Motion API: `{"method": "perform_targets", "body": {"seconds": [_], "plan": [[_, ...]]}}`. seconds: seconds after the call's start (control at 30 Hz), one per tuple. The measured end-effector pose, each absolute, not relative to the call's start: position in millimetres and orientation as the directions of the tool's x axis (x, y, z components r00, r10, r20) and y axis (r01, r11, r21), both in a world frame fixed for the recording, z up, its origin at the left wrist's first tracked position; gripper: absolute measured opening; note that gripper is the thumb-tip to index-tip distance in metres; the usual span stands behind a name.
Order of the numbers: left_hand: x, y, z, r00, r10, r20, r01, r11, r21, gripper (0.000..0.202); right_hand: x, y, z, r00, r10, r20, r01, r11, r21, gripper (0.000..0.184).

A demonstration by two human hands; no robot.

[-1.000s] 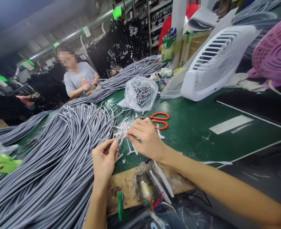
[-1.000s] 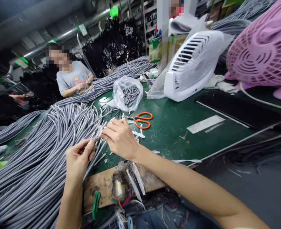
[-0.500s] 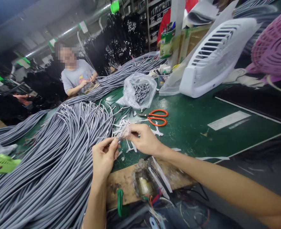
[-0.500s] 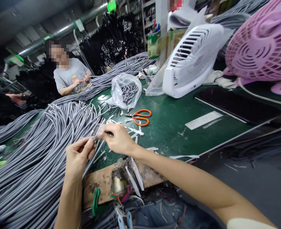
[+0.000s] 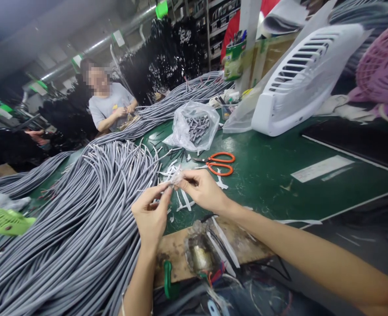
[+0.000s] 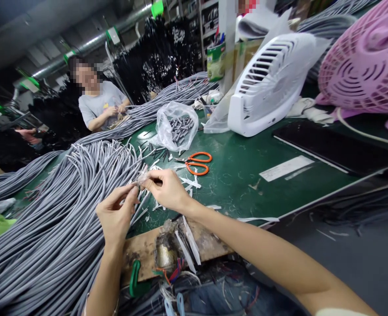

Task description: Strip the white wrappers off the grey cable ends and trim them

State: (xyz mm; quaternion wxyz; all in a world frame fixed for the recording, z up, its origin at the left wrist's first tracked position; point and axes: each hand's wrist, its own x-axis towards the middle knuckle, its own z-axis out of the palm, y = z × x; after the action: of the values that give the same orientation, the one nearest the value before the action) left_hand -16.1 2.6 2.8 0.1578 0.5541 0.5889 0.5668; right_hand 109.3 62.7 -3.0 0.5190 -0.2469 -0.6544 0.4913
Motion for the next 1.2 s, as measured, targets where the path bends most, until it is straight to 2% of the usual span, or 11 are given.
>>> {"method": "perform_targets", "body": {"seconds": [0.2, 0.4, 0.6, 0.73, 0.8, 0.93, 1.07, 1.2], "plan": [[-10.2, 0.3, 0.5, -0.308, 0.69, 0.655, 0.696, -0.306, 0.649, 0.008, 110.4, 63.0, -2.7, -0.343, 0.839, 0.423, -0.19, 0.379, -0.906, 0.029], [-8.7, -0.9, -1.4, -0.308, 0.695, 0.65, 0.726, -0.269, 0.633, 0.007, 109.7, 63.3, -3.1, -0.365, 0.842, 0.398, -0.226, 0.334, -0.915, 0.029], [-13.1, 0.7, 0.9, -0.061, 0.605, 0.794, 0.886, -0.333, 0.322, 0.012, 110.2, 63.4, -4.1, -0.356, 0.85, 0.388, -0.214, 0.33, -0.919, 0.03], [-14.7, 3.7, 1.7, 0.11, 0.496, 0.861, 0.926, -0.366, 0.092, 0.015, 110.4, 62.3, -5.1, -0.337, 0.851, 0.403, -0.162, 0.369, -0.915, 0.031], [-14.9, 4.9, 1.7, 0.167, 0.461, 0.871, 0.928, -0.372, 0.019, 0.014, 110.9, 61.6, -5.4, -0.324, 0.854, 0.406, -0.13, 0.385, -0.914, 0.033], [-13.5, 4.5, 2.7, 0.152, 0.478, 0.865, 0.925, -0.376, 0.045, 0.011, 112.8, 60.5, -3.7, -0.302, 0.855, 0.422, -0.117, 0.406, -0.906, 0.032], [-10.7, 2.2, 2.5, 0.071, 0.461, 0.885, 0.914, -0.386, 0.128, 0.007, 114.6, 59.0, 1.6, -0.292, 0.852, 0.435, -0.216, 0.384, -0.898, 0.031], [-9.2, 0.3, -0.7, -0.075, 0.512, 0.856, 0.894, -0.346, 0.286, 0.005, 114.2, 57.7, 5.0, -0.309, 0.86, 0.406, -0.325, 0.305, -0.895, 0.035]]}}
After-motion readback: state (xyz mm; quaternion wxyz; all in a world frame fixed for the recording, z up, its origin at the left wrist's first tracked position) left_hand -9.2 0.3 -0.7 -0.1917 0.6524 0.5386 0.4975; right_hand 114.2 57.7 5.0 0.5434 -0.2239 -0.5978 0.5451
